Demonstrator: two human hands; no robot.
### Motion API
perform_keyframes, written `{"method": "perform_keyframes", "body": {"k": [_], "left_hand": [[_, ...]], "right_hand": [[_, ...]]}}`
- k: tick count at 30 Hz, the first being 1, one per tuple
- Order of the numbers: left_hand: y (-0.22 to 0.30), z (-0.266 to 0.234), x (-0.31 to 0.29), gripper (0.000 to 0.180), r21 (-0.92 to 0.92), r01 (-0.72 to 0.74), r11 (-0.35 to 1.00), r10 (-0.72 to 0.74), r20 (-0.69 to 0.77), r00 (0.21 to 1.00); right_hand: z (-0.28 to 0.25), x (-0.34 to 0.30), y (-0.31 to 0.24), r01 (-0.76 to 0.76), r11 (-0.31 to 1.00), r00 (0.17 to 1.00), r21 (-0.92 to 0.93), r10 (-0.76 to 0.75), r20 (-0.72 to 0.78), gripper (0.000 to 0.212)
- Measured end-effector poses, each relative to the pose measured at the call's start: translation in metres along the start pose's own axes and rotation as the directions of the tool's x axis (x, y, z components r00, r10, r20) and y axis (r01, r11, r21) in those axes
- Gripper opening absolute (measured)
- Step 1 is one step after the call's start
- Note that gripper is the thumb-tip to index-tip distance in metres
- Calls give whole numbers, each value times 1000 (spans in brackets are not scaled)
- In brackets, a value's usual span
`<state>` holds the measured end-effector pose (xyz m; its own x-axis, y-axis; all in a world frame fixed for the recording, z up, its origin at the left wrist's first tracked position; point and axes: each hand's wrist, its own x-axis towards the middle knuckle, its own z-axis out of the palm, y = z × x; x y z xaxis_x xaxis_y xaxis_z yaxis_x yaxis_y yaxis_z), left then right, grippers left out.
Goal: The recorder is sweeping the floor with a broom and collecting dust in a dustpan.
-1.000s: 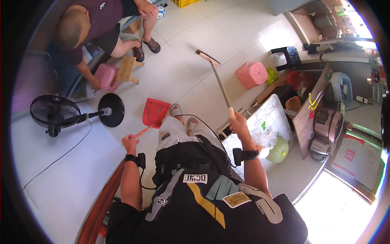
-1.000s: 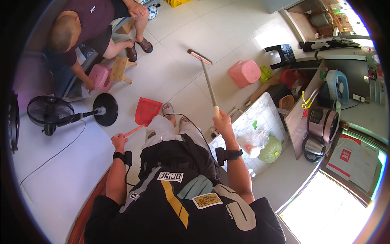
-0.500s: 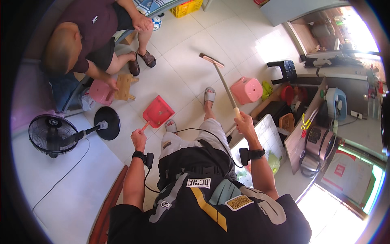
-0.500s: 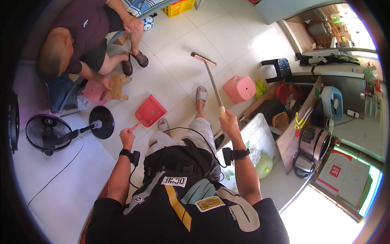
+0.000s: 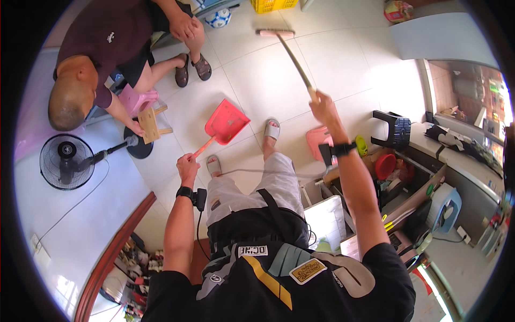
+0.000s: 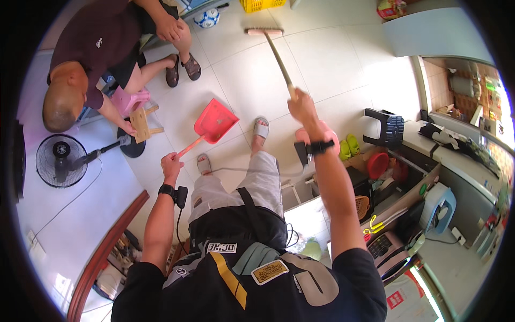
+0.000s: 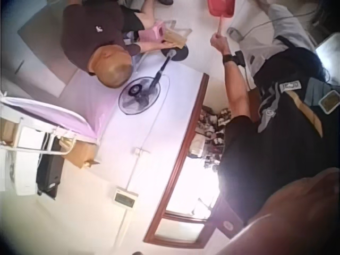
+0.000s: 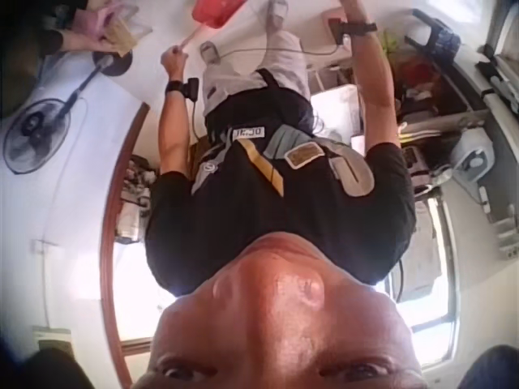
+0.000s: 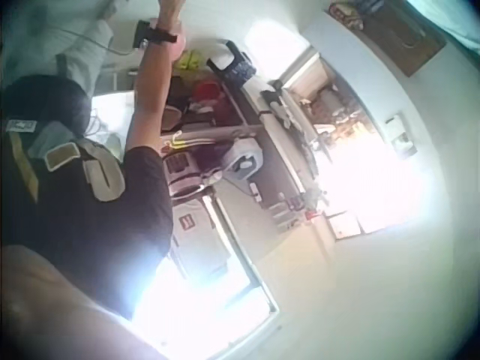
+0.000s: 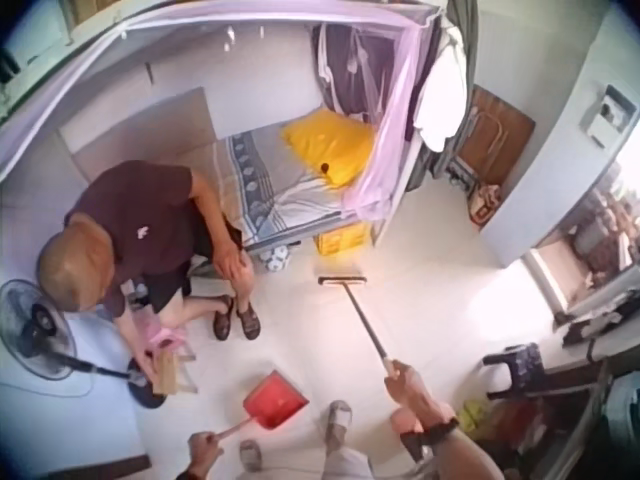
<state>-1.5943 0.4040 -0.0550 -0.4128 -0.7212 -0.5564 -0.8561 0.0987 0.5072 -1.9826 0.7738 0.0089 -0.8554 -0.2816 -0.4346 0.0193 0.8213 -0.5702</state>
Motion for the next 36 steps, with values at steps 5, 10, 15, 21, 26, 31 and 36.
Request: {"method": "perform_keyframes", "body": {"k": [5, 10, 15, 21, 26, 31, 36], "left_hand": [[30, 59, -15, 23, 5, -47, 999, 48, -103, 994], [52, 109, -24, 20, -58, 78, 995, -85, -142, 986], [18, 132, -19, 18, 195, 5, 981, 32, -185, 982], [43, 136, -20, 16, 260, -23, 965, 65, -153, 986], [-4, 104, -1, 18, 189, -12, 982, 52, -208, 977], [-28, 51, -30, 20, 16, 87, 996, -84, -139, 987], [-81, 5, -51, 23, -172, 132, 976, -158, -153, 976]], "right_hand": [[0, 126, -5, -1, 999, 995, 38, -3, 98, 38], [15, 137, 22, 13, 990, 969, -144, 23, 247, 45], [2, -3, 57, 191, 952, 884, -240, -60, 464, 57], [-72, -164, 49, -535, 839, 607, 104, 296, 738, 64], [-98, -206, 13, -672, 668, 624, 319, 279, 730, 66], [-44, -178, -12, -347, 886, 837, 307, 145, 527, 58], [22, -120, -19, 6, 1000, 968, 1, -6, 251, 46]]}}
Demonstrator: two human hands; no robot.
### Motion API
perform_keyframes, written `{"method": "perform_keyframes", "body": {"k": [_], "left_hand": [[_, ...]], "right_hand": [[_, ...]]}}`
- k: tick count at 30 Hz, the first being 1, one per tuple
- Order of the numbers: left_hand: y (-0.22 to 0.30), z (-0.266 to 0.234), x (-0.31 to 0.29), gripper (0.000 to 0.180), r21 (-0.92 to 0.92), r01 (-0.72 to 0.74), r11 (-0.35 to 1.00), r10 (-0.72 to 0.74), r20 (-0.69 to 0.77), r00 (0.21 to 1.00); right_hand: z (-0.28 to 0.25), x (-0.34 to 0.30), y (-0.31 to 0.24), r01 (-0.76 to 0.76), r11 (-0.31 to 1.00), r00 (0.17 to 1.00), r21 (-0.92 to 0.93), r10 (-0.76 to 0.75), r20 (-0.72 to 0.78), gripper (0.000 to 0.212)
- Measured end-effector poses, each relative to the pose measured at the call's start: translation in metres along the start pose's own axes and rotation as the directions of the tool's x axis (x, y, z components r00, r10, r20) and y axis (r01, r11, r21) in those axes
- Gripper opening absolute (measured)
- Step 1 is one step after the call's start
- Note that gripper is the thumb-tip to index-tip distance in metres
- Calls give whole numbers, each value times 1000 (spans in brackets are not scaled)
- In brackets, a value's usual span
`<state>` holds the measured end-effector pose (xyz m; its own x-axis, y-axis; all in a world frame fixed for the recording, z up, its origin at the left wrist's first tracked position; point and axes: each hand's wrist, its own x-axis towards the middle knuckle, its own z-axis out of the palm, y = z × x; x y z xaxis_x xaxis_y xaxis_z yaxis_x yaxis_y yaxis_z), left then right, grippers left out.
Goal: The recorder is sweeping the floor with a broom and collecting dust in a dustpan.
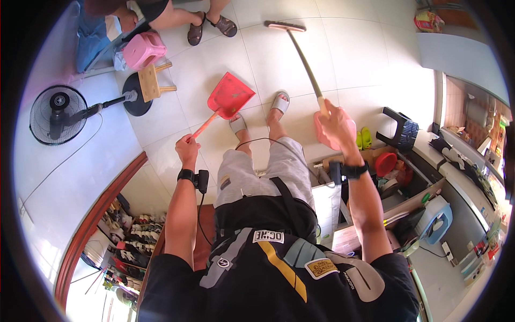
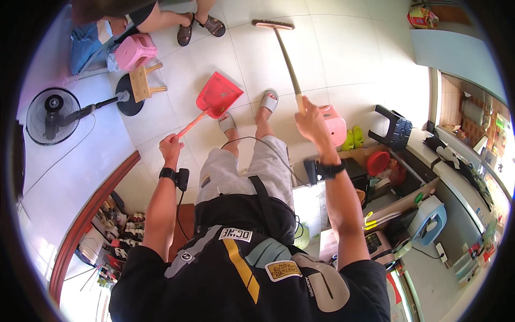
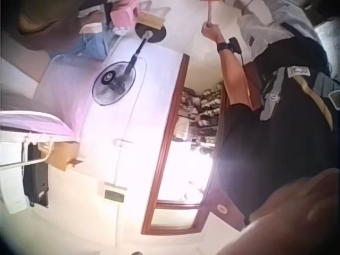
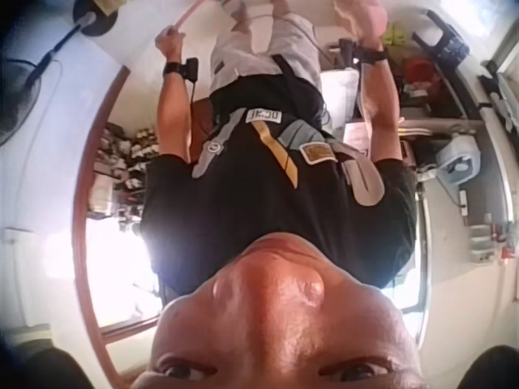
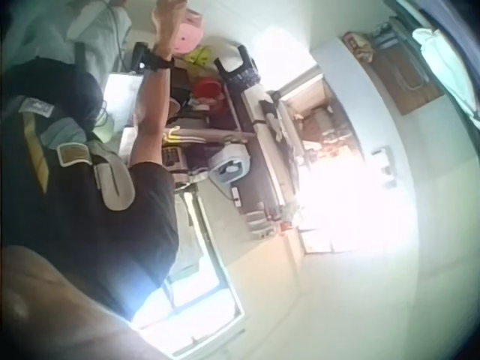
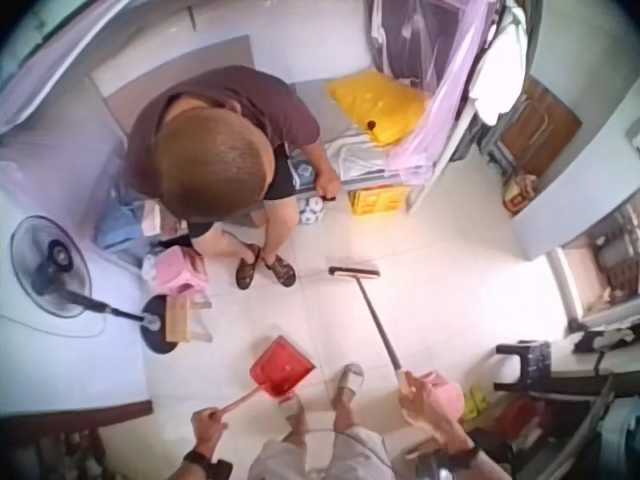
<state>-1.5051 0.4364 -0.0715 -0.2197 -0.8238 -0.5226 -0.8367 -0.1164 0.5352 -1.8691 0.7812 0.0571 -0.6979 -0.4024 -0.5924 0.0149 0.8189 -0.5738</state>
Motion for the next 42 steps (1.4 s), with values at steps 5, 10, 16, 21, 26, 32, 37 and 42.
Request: {"method": "perform_keyframes", "body": {"k": [5, 10, 16, 21, 26, 32, 37, 42], "left_hand": [[-40, -19, 10, 20, 32, 14, 999, -12, -60, 998], [-64, -20, 29, 16, 199, -48, 979, 81, -165, 983], [-91, -53, 45, 18, 109, -43, 993, 70, -253, 965], [-152, -86, -1, 20, -118, 169, 979, -191, -210, 959], [-193, -98, -55, 20, -338, 258, 905, -347, -236, 908], [-181, -69, -27, 20, -290, 268, 919, -335, -209, 919], [-233, -94, -43, 21, -203, 326, 923, -376, -300, 877], [-204, -107, -39, 24, -285, 295, 912, -372, -268, 889]], "right_hand": [[46, -5, -16, -224, 962, 951, 157, 181, 250, 54], [91, -102, -52, -288, 955, 874, 67, 233, 426, 63], [77, -129, -131, -506, 821, 726, 265, 239, 645, 61], [133, -90, -152, 429, 898, 808, 98, -430, 403, 52], [210, -6, -220, 496, 839, 788, -224, -327, 521, 47], [250, 23, -118, 540, 749, 792, -384, -297, 534, 52], [198, -104, -153, -114, 990, 635, -87, 140, 760, 49], [98, -158, -118, -631, 760, 618, 157, 370, 694, 61]]}}
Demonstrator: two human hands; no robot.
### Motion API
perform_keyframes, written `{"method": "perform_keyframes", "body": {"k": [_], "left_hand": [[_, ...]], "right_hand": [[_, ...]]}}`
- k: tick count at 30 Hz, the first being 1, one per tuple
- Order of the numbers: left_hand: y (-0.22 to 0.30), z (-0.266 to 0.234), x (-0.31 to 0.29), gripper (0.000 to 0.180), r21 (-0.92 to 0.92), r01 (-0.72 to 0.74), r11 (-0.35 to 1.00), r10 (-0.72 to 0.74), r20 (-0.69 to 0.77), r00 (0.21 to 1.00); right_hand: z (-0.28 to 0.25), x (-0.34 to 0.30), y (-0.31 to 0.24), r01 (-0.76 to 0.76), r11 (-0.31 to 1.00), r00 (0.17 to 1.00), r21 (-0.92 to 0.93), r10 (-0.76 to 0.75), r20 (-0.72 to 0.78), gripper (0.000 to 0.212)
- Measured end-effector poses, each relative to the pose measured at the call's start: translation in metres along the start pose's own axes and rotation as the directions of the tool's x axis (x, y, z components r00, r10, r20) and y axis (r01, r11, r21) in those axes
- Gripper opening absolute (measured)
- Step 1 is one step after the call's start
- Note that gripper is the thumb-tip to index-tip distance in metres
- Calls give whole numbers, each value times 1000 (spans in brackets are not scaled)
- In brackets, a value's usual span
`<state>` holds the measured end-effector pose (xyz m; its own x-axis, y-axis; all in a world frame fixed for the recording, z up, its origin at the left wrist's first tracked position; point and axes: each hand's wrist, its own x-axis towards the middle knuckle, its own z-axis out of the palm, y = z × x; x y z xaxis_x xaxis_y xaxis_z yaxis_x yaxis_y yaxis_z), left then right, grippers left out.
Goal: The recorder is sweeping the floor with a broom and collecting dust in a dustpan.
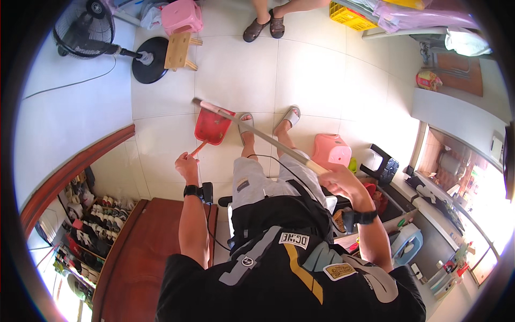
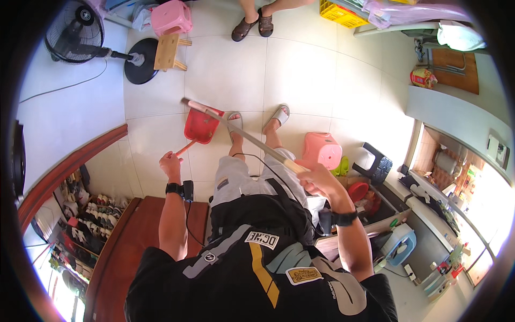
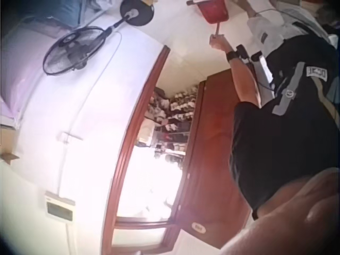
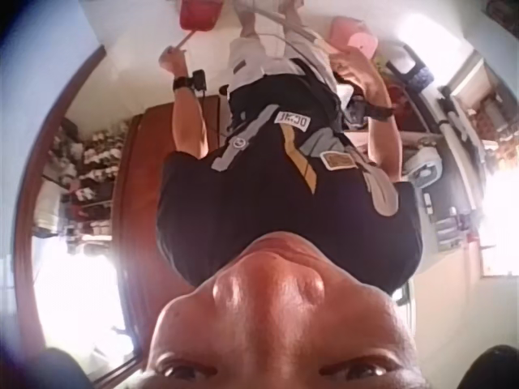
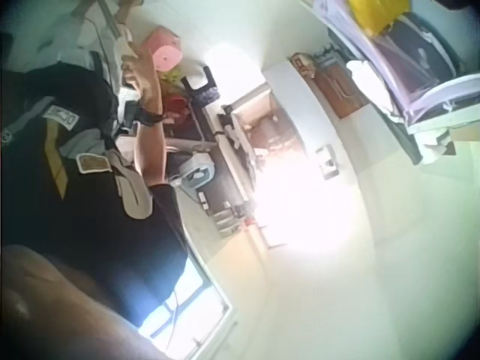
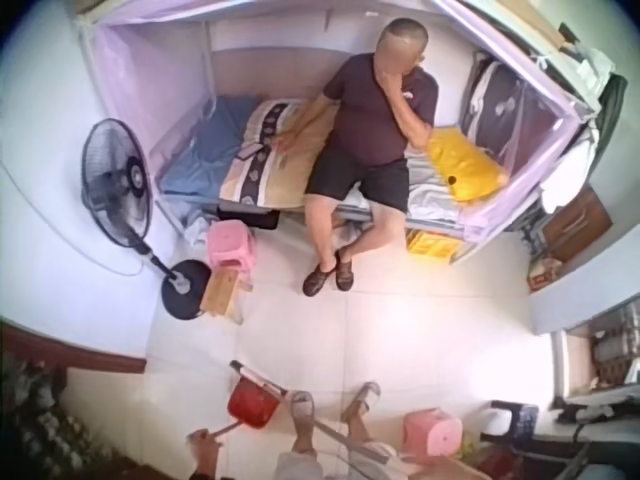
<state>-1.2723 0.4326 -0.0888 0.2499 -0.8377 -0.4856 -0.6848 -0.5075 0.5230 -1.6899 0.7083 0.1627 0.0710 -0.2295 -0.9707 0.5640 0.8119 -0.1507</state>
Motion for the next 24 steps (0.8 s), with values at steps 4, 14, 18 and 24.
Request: {"method": "perform_keyframes", "body": {"k": [4, 14, 18, 24], "left_hand": [[39, 7, 5, 25, 38, -111, 993, 109, 65, 992], [120, 91, 12, 15, 339, -558, 758, 546, 138, 826], [121, 95, 14, 12, 379, -508, 773, 506, 114, 855], [106, 88, 38, 14, 411, -521, 748, 472, 222, 853]], "right_hand": [[-37, -44, 28, 130, 967, 976, 220, -86, -199, 62], [-162, 58, 73, 217, 975, 823, -56, -213, -527, 17], [-116, 71, 96, -80, 779, 997, 622, 57, 58, 15], [-5, 24, 52, 57, 975, 997, 216, -66, 37, 41]]}}
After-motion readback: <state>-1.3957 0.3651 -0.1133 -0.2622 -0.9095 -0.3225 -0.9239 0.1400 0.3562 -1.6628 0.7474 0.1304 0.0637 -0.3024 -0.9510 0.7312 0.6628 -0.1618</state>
